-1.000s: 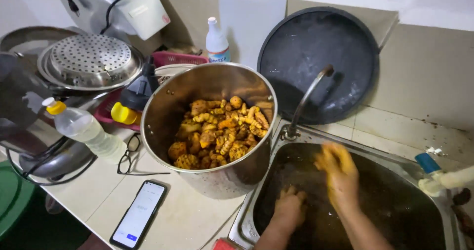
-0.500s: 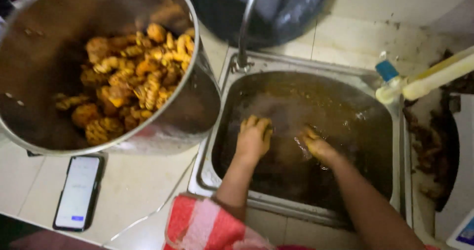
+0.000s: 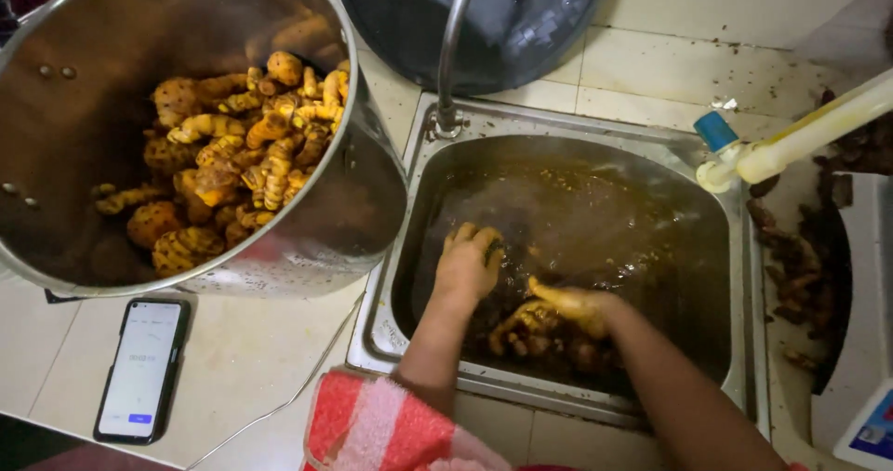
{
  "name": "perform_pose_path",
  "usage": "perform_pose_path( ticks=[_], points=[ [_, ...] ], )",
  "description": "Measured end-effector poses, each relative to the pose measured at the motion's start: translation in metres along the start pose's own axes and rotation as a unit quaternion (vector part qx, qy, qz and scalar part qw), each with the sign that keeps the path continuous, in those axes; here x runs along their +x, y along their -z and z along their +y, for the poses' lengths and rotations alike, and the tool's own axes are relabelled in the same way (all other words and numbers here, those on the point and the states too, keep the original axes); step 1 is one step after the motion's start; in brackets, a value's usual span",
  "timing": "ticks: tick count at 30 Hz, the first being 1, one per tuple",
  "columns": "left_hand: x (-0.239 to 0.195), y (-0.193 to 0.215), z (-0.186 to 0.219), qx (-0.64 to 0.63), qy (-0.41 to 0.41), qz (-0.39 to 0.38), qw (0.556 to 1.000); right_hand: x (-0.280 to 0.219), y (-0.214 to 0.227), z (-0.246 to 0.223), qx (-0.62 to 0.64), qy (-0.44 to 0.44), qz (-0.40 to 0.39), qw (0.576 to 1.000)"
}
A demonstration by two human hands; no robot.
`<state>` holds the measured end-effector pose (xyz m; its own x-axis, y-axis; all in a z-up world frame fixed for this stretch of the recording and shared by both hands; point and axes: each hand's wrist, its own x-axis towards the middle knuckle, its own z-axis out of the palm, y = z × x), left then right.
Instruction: Washing and scrubbing turmeric roots in a sink filled with water to remove soil.
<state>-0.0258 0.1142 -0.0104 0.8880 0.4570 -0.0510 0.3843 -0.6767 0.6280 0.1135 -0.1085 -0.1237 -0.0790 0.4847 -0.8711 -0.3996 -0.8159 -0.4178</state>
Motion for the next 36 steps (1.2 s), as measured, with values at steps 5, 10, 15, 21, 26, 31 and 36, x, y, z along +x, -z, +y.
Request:
perform_pose_path(
  ticks=[5, 10, 15, 21, 26, 31, 36],
  points=[
    [0.002, -0.001, -0.002, -0.005, -0.005, -0.01, 1.0, -0.124, -0.076, -0.058, 0.125, 0.051, -0.082, 0.987],
    [0.003, -0.01, -0.007, 0.016, -0.003, -0.003, 1.0, -0.129, -0.052, -0.05, 0.155, 0.097, -0.14, 0.973],
    [0.012, -0.027, -0.02, 0.033, 0.03, -0.067, 0.997, -0.124, -0.036, -0.036, 0.193, 0.164, -0.071, 0.965],
    [0.005, -0.058, -0.027, 0.173, 0.073, -0.221, 0.957, -0.061, -0.003, 0.0, -0.056, 0.196, 0.407, 0.89],
    [0.007, -0.064, -0.023, -0.022, 0.06, -0.187, 0.98, -0.056, 0.005, -0.004, 0.264, 0.256, 0.278, 0.887],
    [-0.02, -0.011, 0.075, -0.266, 0.04, -0.061, 0.961, -0.084, -0.017, -0.013, 0.487, 0.278, 0.119, 0.82],
    [-0.033, -0.052, 0.124, -0.062, -0.099, -0.044, 0.992, -0.039, -0.014, -0.006, 0.506, 0.327, 0.217, 0.768]
  ],
)
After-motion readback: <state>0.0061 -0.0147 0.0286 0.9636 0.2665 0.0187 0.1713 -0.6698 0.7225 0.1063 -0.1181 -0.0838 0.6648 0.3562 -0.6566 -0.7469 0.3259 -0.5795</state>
